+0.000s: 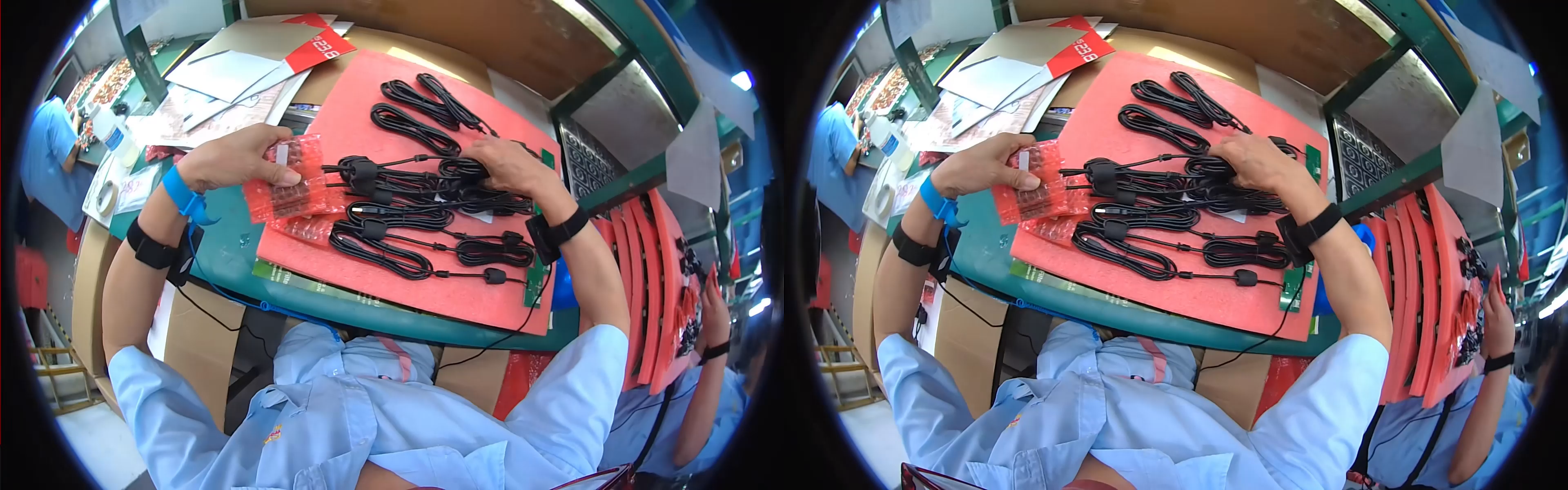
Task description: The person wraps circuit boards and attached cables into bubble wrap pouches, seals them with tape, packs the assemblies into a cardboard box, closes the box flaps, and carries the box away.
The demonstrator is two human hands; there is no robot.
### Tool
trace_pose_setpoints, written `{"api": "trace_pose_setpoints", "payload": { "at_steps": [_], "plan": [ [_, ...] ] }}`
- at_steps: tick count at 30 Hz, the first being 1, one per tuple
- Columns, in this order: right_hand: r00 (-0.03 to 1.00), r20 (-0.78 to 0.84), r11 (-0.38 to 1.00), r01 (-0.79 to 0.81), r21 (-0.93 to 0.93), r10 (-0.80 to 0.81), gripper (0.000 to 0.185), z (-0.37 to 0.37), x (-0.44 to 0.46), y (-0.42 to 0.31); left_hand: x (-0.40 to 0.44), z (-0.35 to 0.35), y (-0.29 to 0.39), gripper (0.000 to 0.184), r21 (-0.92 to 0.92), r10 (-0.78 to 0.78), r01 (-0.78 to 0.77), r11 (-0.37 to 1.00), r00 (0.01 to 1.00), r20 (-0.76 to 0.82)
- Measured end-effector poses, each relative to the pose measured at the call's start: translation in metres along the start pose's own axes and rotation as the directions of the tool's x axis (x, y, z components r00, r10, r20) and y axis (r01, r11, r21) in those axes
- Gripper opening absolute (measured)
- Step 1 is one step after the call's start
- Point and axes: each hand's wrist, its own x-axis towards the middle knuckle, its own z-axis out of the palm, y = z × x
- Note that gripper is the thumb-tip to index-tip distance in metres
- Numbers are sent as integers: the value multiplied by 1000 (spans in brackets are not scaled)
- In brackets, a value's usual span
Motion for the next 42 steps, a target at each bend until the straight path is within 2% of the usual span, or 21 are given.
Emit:
{"api": "trace_pose_setpoints", "payload": {
  "at_steps": [2, 4, 5, 8, 9, 12, 14, 15, 18, 24, 25, 28, 31, 33, 34, 35, 36, 37, 39, 40, 42],
  "plan": [
    [1000, -14, 997, -7, -73, 6, 34, -14, -3, -8, -2, -5, -5, 48, 27, 20, -19, 999, 999, -38],
    [969, -234, 972, -130, -195, 83, 31, -41, -9, -20, -3, -6, -10, 46, 81, 74, -67, 994, 993, -91],
    [970, -229, 972, -131, -193, 85, 31, -52, -13, -26, -4, -4, -10, 46, 77, 73, -66, 995, 993, -88],
    [862, 46, 847, -505, 164, 505, 41, -80, -35, -41, 0, 8, 4, 49, -311, 201, -214, 926, 977, -73],
    [852, 47, 839, -521, 156, 521, 41, -78, -41, -43, 7, 11, 3, 49, -314, 216, -224, 922, 974, -62],
    [906, 173, 856, -423, 297, 387, 45, -49, -49, -35, 31, 16, -8, 58, 6, 22, -24, 1000, 976, 217],
    [845, 413, 862, -456, 223, 340, 52, -17, -52, -20, 35, 17, -4, 62, 120, -10, -16, 993, 976, 217],
    [843, 414, 859, -460, 225, 344, 52, -7, -56, -18, 37, 17, -3, 66, 233, -49, -1, 972, 977, 208],
    [952, -32, 950, -299, 90, 303, 59, 7, -68, -28, 37, 21, -6, 69, 375, -41, -24, 927, 986, 163],
    [940, 22, 937, -342, 68, 341, 59, 11, -68, -44, 34, 31, -18, 60, 590, 297, -251, 767, 955, 20],
    [926, 33, 925, -377, 38, 376, 58, 12, -66, -48, 33, 33, -16, 60, 590, 302, -257, 765, 953, 25],
    [923, 23, 922, -382, -63, 384, 54, 4, -70, -52, 22, 39, 0, 69, 698, 57, -3, 716, 997, -53],
    [948, -8, 929, -314, -198, 319, 50, -8, -71, -54, 15, 36, 7, 62, 551, 11, -12, 835, 1000, 4],
    [960, -227, 967, -203, -150, 166, 49, -20, -72, -50, 10, 29, 17, 59, 468, -8, -8, 884, 999, 31],
    [939, -332, 981, -139, -135, 88, 48, -27, -74, -50, 6, 21, 24, 58, 386, 58, -85, 919, 995, 79],
    [941, -331, 983, -125, -132, 75, 48, -40, -76, -52, 1, 11, 30, 57, 299, 122, -150, 942, 986, 111],
    [955, -104, 960, -271, 63, 277, 50, -58, -77, -61, -4, 2, 33, 56, 213, 178, -202, 956, 976, 126],
    [899, 163, 876, -434, 213, 406, 51, -64, -76, -66, -4, -4, 30, 56, 218, 150, -170, 961, 983, 103],
    [898, 335, 863, -394, 316, 287, 53, -51, -78, -69, 4, -5, 14, 62, 328, 194, -257, 909, 958, 211],
    [906, 332, 872, -371, 320, 263, 53, -33, -80, -72, 7, 3, 8, 62, 331, 179, -235, 914, 965, 192],
    [951, 251, 913, -255, 318, 178, 54, 5, -88, -75, 20, 23, -10, 65, 333, -27, -94, 938, 940, 341]
  ]
}}
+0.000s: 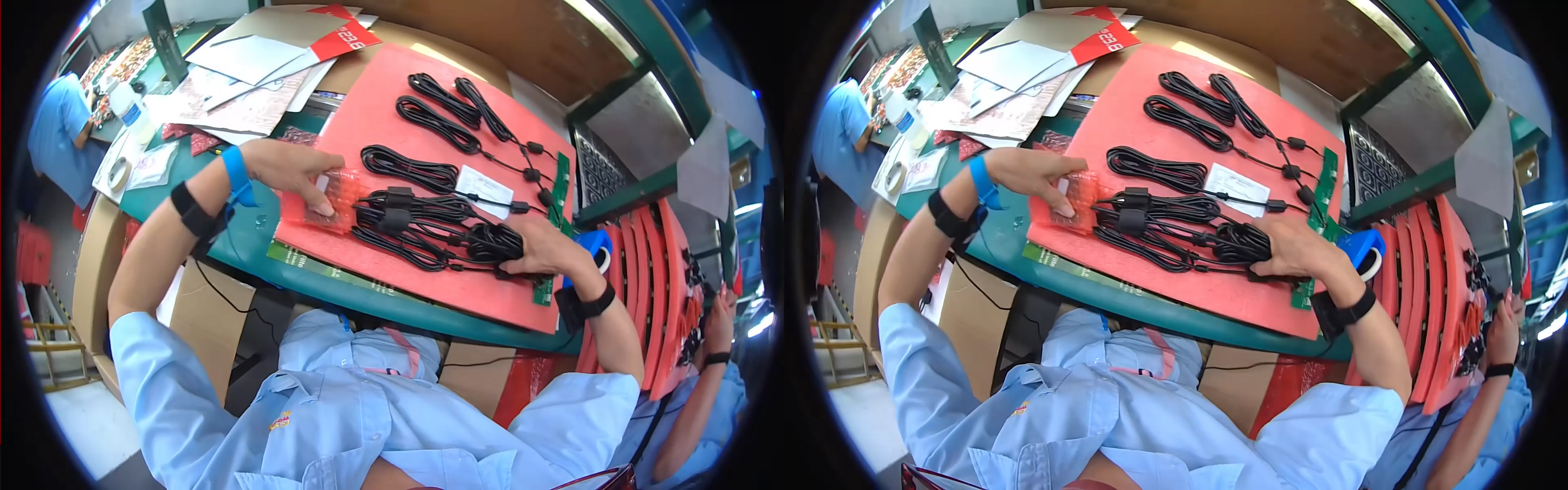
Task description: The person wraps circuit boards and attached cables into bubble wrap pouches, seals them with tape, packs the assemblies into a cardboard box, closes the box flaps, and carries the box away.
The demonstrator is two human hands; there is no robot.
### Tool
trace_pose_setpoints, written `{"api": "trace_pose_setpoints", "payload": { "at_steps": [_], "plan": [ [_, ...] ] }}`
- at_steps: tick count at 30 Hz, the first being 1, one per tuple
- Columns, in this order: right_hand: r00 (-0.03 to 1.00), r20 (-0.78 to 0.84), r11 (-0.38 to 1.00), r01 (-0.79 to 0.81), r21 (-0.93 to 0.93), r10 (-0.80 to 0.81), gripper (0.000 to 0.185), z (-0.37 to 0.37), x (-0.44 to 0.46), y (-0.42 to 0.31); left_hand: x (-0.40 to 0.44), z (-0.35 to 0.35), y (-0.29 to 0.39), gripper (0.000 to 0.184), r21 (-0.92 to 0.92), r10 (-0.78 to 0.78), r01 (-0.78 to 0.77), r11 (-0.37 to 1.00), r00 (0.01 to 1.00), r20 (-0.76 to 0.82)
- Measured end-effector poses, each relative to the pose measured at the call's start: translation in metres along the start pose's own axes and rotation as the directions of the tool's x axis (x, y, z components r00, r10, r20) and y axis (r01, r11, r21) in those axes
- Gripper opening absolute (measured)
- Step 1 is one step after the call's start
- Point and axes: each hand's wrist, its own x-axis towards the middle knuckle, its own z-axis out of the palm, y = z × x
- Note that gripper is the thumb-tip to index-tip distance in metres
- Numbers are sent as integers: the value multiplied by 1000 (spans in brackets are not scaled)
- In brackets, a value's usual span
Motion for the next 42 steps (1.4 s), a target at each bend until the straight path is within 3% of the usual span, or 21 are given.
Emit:
{"api": "trace_pose_setpoints", "payload": {
  "at_steps": [1, 2, 4, 6, 8, 10, 12, 14, 18, 21, 26, 28, 30, 33, 37, 39, 41, 42],
  "plan": [
    [1000, 4, 1000, 13, -1, -13, 54, 4, -4, -1, 7, 7, -12, 65, -5, -10, 10, 1000, 1000, -6],
    [1000, -28, 1000, -11, 9, 12, 54, 6, -6, -2, 13, 13, -25, 65, 103, 183, -171, 980, 976, -117],
    [995, -90, 998, -51, 36, 54, 54, 10, -14, -5, 15, 25, -48, 66, 368, 551, -447, 816, 795, -256],
    [995, -91, 998, -38, -53, 33, 55, 9, -16, -7, 12, 32, -42, 67, 440, 575, -440, 783, 781, -242],
    [968, -238, 988, 46, -146, -81, 51, 17, -20, -6, -4, 36, -24, 62, 174, 319, -288, 942, 930, -184],
    [944, -326, 961, -57, -272, -37, 56, 20, -27, -15, -19, 47, -18, 55, 252, 391, -322, 913, 865, -313],
    [889, -452, 926, -114, -360, -66, 61, 11, -29, -38, -36, 57, -9, 50, 524, 548, -291, 800, 709, -443],
    [804, -574, 875, -157, -458, -156, 65, 13, -32, -40, -56, 69, 10, 56, 599, 545, -134, 789, 602, -584],
    [852, -495, 941, -8, -339, -171, 64, 46, -17, -8, -37, 103, 1, 65, 508, 459, -58, 860, 523, -718],
    [886, -444, 930, -45, -366, -131, 72, 59, -15, 5, -27, 111, -5, 75, 482, 331, 92, 871, 616, -715],
    [905, -425, 923, -133, -362, -36, 86, 46, -16, -26, -30, 110, -7, 81, 388, 325, -44, 921, 638, -698],
    [981, -195, 966, -43, -254, -8, 98, 20, -20, -52, -33, 108, -8, 89, 372, 317, -59, 926, 656, -685],
    [990, -137, 986, -49, -159, 27, 109, 4, -11, -71, -28, 107, -11, 95, 362, 336, -100, 927, 651, -680],
    [936, -310, 981, 124, -149, -166, 108, -3, 33, -120, -31, 103, -12, 106, 336, 337, -130, 933, 644, -687],
    [735, -460, 866, 388, -317, -498, 110, 33, 112, -170, -23, 104, -11, 118, 261, 322, -190, 947, 558, -764],
    [775, -457, 894, 319, -313, -436, 108, 47, 125, -177, -24, 104, -16, 122, 222, 282, -176, 959, 514, -810],
    [835, -435, 927, 215, -307, -338, 104, 61, 148, -200, -17, 103, -25, 131, 7, 125, -186, 982, 636, -762],
    [832, -426, 916, 219, -336, -355, 98, 62, 153, -202, -17, 103, -29, 132, 38, 167, -210, 977, 640, -750]
  ]
}}
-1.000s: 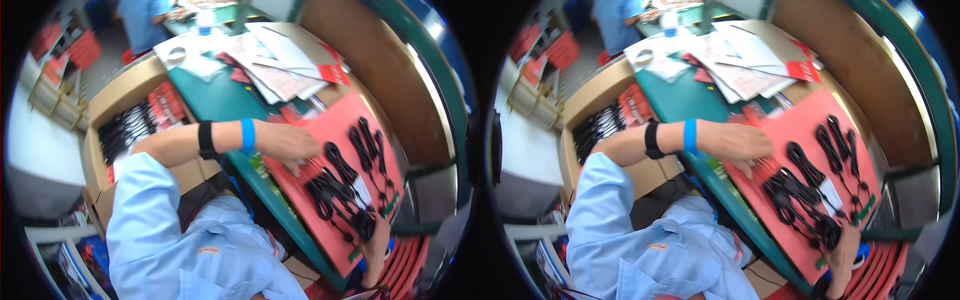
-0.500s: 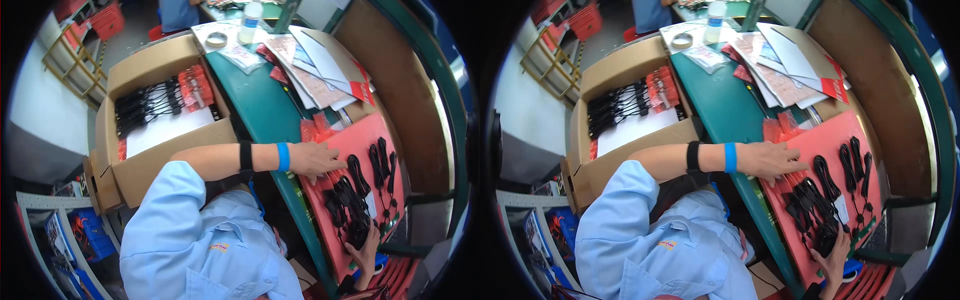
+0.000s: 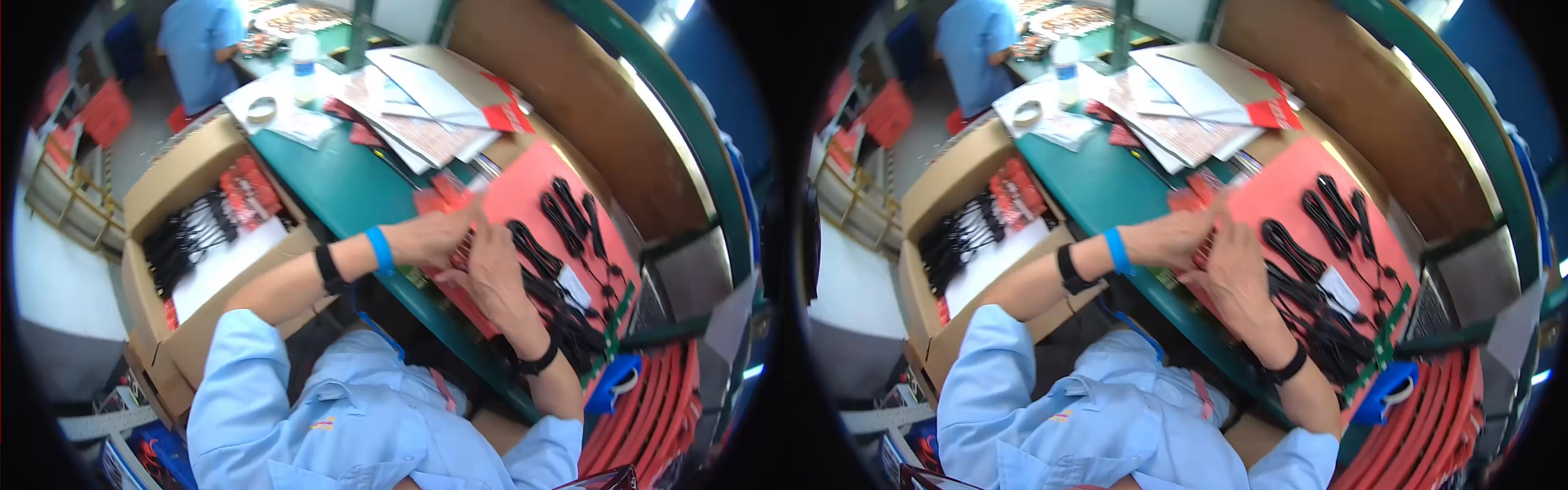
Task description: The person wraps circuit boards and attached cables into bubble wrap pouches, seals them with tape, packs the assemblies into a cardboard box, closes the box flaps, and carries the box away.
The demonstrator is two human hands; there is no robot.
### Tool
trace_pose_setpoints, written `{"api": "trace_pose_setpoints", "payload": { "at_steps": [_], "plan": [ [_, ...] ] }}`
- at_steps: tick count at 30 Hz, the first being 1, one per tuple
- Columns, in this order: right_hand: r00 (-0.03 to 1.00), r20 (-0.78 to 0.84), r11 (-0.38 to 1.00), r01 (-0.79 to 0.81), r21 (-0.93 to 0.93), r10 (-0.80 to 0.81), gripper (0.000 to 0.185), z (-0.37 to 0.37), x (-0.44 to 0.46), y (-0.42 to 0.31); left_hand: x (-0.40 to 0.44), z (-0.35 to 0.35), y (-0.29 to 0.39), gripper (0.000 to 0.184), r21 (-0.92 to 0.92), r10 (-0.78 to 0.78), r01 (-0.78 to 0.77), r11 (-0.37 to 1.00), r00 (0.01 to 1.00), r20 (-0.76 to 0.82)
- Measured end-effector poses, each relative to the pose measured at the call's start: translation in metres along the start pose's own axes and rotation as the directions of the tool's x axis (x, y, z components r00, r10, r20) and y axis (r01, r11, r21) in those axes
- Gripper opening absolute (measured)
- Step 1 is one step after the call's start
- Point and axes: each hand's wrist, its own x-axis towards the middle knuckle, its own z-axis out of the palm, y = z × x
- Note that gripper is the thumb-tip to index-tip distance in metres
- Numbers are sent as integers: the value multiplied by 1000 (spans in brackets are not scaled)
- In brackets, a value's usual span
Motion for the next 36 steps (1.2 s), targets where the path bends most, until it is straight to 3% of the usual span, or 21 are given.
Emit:
{"api": "trace_pose_setpoints", "payload": {
  "at_steps": [2, 4, 5, 8, 10, 12, 15, 16, 18, 19, 20, 21, 23, 25, 28, 29, 31, 32, 35, 36],
  "plan": [
    [999, -7, 998, 53, -13, -54, 92, -1, 5, 7, -3, -10, 1, 133, 23, 15, -15, 1000, 1000, -2],
    [992, 111, 995, 72, -70, -64, 80, -5, 7, 8, -8, -20, 5, 123, -140, 129, -113, 984, 985, 116],
    [991, 109, 995, 81, -61, -74, 80, -2, 10, 9, -12, -22, 4, 123, -134, 118, -102, 986, 986, 114],
    [948, 316, 984, -41, 174, -16, 79, 1, 18, 16, -14, -22, 0, 123, -183, 159, -133, 974, 979, 131],
    [970, 245, 997, -20, 76, 1, 59, -1, 13, 1, -13, -27, -2, 126, -200, 174, -139, 970, 971, 167],
    [988, 153, 999, 24, 25, -28, 54, 12, 2, 3, -17, -43, 8, 126, -163, 185, -156, 974, 966, 183],
    [989, 147, 993, -3, 120, -14, 60, -7, -5, 32, -29, -65, 27, 126, -253, 91, -60, 965, 990, 111],
    [995, 89, 939, -77, 335, 49, 58, -28, -7, 40, -33, -71, 38, 127, -284, 8, 16, 959, 997, 82],
    [981, -28, 721, -123, 682, 194, 54, -83, -17, 54, -35, -75, 50, 128, -358, 26, 3, 934, 997, 74],
    [957, -84, 587, -100, 804, 279, 51, -116, -27, 60, -34, -72, 55, 129, -429, 8, 14, 903, 999, 49],
    [937, -186, 585, -23, 810, 295, 48, -147, -37, 68, -27, -64, 58, 131, -498, -13, 24, 867, 1000, 26],
    [907, -288, 588, 57, 807, 307, 44, -175, -47, 75, -17, -54, 63, 131, -515, 16, 11, 857, 999, 47],
    [847, -352, 619, 35, 785, 399, 40, -221, -64, 83, 3, -33, 78, 134, -478, 111, -75, 875, 993, 47],
    [806, -362, 599, 13, 801, 467, 37, -253, -67, 68, 27, -14, 91, 136, -459, 183, -137, 878, 982, 57],
    [735, -371, 536, 12, 844, 567, 34, -279, -57, 51, 67, 29, 96, 142, -379, 413, -369, 849, 910, 39],
    [781, -421, 567, 105, 817, 461, 34, -282, -51, 50, 73, 37, 97, 142, -378, 418, -371, 848, 907, 49],
    [830, -511, 586, 304, 751, 224, 33, -284, -34, 50, 81, 48, 98, 138, -557, 431, -267, 787, 883, 186],
    [824, -518, 582, 311, 751, 228, 33, -282, -22, 49, 83, 48, 97, 137, -631, 440, -199, 750, 862, 251],
    [794, -608, 536, 516, 668, -6, 31, -272, 12, 45, 58, 42, 85, 126, -683, 379, -87, 725, 879, 290],
    [793, -609, 523, 522, 674, -6, 31, -269, 14, 43, 48, 41, 81, 121, -711, 348, -32, 703, 887, 304]
  ]
}}
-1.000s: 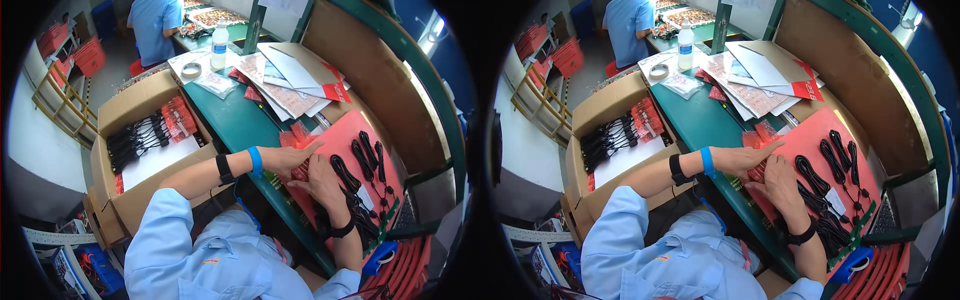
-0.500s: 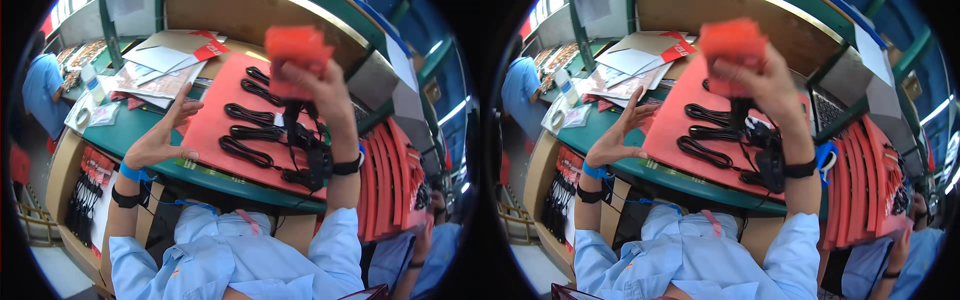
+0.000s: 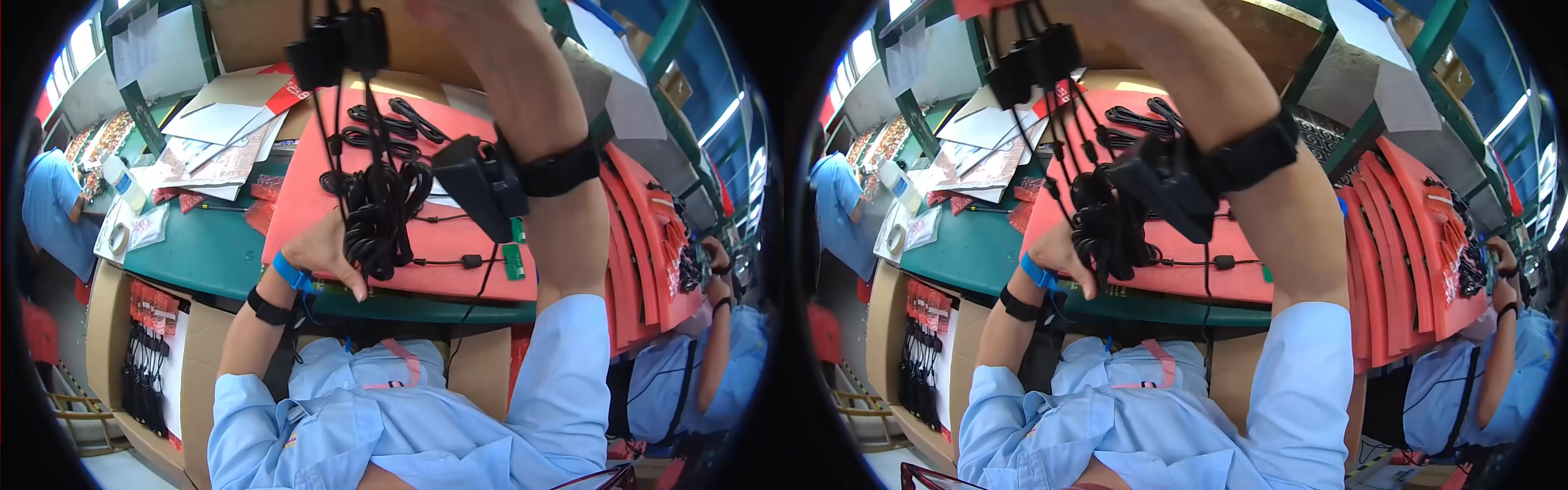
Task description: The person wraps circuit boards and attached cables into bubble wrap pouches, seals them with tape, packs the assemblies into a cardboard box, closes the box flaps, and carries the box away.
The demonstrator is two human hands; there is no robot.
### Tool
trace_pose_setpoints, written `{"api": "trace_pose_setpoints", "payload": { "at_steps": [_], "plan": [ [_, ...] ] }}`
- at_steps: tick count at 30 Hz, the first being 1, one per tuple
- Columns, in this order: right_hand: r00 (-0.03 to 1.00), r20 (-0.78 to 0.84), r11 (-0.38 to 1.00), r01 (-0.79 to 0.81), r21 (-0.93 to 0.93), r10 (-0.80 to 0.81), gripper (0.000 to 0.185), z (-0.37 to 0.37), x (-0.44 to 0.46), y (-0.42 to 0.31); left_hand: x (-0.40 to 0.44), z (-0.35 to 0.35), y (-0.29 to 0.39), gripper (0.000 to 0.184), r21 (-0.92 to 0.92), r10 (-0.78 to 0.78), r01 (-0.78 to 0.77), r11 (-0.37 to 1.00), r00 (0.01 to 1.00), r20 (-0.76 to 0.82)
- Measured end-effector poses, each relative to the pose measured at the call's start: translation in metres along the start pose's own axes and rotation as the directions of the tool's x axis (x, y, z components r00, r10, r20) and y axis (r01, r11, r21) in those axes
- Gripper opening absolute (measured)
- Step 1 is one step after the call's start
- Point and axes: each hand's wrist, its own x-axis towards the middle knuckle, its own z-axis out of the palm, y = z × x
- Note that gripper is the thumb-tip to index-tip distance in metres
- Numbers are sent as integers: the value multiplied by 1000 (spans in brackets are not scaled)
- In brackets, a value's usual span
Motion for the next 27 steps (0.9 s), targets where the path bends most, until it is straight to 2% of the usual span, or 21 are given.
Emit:
{"api": "trace_pose_setpoints", "payload": {
  "at_steps": [1, 4, 6, 8, 9, 12, 13, 14, 15, 16, 17, 18, 19, 20, 21, 23, 24, 25, 26, 27],
  "plan": [
    [1000, -26, 1000, -18, -15, 18, 31, 11, -5, -1, -8, 5, 1, 121, 1, -11, 11, 1000, 1000, -16],
    [998, -43, 999, -50, 16, 50, 31, 47, 3, 11, -31, 24, 24, 98, -389, 25, -60, 919, 995, -94],
    [999, 22, 991, -47, 126, 45, 32, 67, 17, 22, -55, 32, 42, 80, -220, -192, 134, 966, 945, -265],
    [991, 127, 962, -64, 265, 31, 33, 105, 18, 32, -86, 39, 50, 74, -262, -61, -44, 964, 922, -381],
    [984, 177, 942, -81, 325, 24, 33, 105, 16, 41, -113, 38, 58, 74, -239, -76, -52, 970, 866, -494],
    [962, 272, 892, -148, 427, 29, 35, 94, 9, 84, -171, 38, 83, 76, 129, 59, 36, 991, 745, -665],
    [956, 289, 893, -170, 418, 47, 35, 136, 5, 73, -201, 38, 97, 75, 265, -17, 314, 912, 672, -740],
    [953, 296, 895, -188, 405, 66, 36, 119, 33, 110, -235, 38, 114, 75, 345, -76, 576, 741, 582, -809],
    [951, 294, 900, -207, 384, 93, 36, 131, 37, 114, -259, 36, 134, 73, 251, -154, 671, 698, 482, -862],
    [969, 192, 878, -222, 424, 152, 37, 163, 28, 126, -284, 39, 150, 72, 150, -221, 747, 648, 372, -902],
    [972, 89, 853, -234, 467, 218, 37, 207, 10, 145, -312, 38, 151, 72, 184, -143, 848, 496, 288, -947],
    [938, 132, 808, -344, 479, 321, 39, 242, -4, 159, -339, 37, 142, 72, 185, -52, 929, 320, 213, -976],
    [907, 175, 748, -416, 517, 384, 30, 279, -24, 166, -376, 36, 131, 72, 202, 0, 960, 192, 206, -979],
    [864, 202, 679, -490, 547, 461, 32, 315, -43, 181, -411, 38, 119, 73, 210, 51, 976, 61, 207, -977],
    [822, 252, 634, -558, 535, 511, 43, 343, -62, 193, -438, 44, 107, 73, 186, 49, 981, 55, 183, -982],
    [702, 396, 467, -700, 541, 593, 34, 394, -98, 203, -480, 55, 89, 77, 3, -156, 991, -137, -19, -988],
    [637, 472, 336, -747, 574, 610, 33, 420, -116, 218, -493, 62, 80, 77, -14, -159, 990, -142, -37, -987],
    [568, 545, 198, -782, 591, 617, 33, 442, -132, 234, -500, 68, 71, 82, -37, -231, 987, -159, -73, -970],
    [564, 552, 193, -786, 587, 615, 33, 459, -143, 240, -508, 73, 63, 86, -54, -297, 984, -172, -104, -949],
    [477, 597, 58, -809, 585, 645, 31, 472, -156, 244, -515, 78, 56, 91, -69, -360, 980, -184, -133, -923]
  ]
}}
